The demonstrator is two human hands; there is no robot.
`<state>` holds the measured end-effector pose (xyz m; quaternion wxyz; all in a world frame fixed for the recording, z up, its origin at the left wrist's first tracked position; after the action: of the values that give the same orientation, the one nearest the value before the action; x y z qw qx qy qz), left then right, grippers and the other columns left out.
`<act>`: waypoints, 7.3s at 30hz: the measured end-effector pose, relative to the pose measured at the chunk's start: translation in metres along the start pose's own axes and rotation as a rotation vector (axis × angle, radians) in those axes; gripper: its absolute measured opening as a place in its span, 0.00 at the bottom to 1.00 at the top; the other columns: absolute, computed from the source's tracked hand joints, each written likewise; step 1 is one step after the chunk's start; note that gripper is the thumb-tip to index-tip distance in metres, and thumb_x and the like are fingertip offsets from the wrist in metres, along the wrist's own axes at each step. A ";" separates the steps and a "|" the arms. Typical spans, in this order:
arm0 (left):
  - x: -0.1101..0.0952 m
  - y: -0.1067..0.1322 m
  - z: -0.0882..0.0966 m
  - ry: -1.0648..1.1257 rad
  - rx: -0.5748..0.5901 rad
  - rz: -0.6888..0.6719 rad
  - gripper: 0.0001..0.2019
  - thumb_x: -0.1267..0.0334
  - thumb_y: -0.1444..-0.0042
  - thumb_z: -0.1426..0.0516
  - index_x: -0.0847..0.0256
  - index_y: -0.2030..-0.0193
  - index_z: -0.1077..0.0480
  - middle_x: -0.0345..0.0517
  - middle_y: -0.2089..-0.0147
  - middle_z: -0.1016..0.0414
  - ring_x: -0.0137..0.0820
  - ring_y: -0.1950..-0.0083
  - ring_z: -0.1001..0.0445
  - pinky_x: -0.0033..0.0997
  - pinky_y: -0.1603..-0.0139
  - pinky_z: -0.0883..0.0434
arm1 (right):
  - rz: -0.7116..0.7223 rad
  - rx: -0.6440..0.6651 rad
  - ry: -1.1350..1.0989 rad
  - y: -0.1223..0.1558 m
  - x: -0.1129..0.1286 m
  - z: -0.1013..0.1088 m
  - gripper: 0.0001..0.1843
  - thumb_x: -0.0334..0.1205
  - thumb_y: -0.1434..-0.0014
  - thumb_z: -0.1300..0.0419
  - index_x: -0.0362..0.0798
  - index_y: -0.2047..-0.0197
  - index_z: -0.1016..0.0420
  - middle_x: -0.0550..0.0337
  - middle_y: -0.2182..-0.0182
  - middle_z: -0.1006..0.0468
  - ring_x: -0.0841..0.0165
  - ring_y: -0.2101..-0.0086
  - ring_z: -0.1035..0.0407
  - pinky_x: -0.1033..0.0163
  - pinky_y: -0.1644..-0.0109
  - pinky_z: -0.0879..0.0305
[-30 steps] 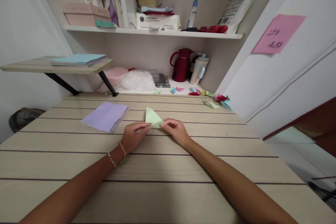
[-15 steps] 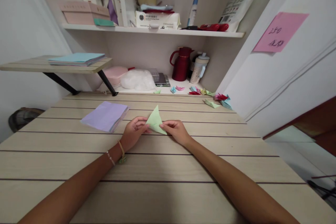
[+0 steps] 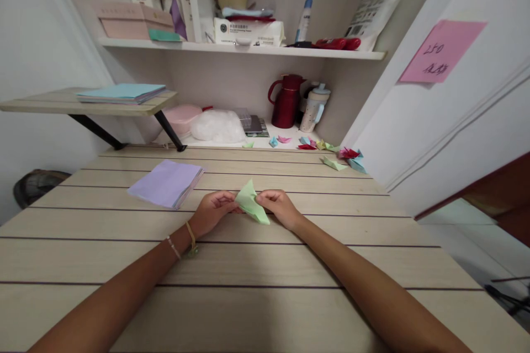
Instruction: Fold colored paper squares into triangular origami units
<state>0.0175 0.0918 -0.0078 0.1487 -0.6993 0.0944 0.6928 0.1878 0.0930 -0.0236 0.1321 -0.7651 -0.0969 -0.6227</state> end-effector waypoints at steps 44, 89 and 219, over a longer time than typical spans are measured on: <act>0.008 -0.003 0.003 -0.053 -0.052 0.026 0.11 0.58 0.55 0.39 0.64 0.69 0.27 0.44 0.67 0.23 0.30 0.67 0.26 0.29 0.64 0.28 | 0.222 -0.206 0.129 0.003 0.011 0.006 0.12 0.45 0.50 0.39 0.47 0.65 0.31 0.67 0.82 0.35 0.76 0.82 0.44 0.70 0.79 0.48; -0.007 0.004 -0.009 -0.477 0.040 -0.162 0.14 0.56 0.45 0.49 0.61 0.74 0.29 0.41 0.77 0.26 0.28 0.74 0.29 0.26 0.69 0.32 | 0.130 0.000 0.401 0.003 0.003 -0.006 0.17 0.51 0.51 0.40 0.45 0.66 0.21 0.58 0.76 0.23 0.69 0.73 0.31 0.66 0.72 0.36; -0.007 0.003 -0.005 -0.547 -0.012 -0.260 0.07 0.62 0.47 0.45 0.60 0.65 0.27 0.42 0.69 0.24 0.30 0.68 0.28 0.27 0.65 0.31 | 0.471 -0.017 0.725 0.013 0.026 -0.021 0.10 0.40 0.43 0.44 0.50 0.67 0.22 0.56 0.67 0.22 0.67 0.66 0.28 0.63 0.62 0.33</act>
<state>0.0207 0.0866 -0.0015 0.2520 -0.4937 -0.0436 0.8311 0.1777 0.0732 0.0050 0.2898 -0.4990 0.1379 -0.8050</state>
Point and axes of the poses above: each hand's wrist, its own y-axis away from the middle knuckle, its own z-axis out of the back of the hand, x = y × z, the point moved 5 cm from there along -y, towards the middle knuckle
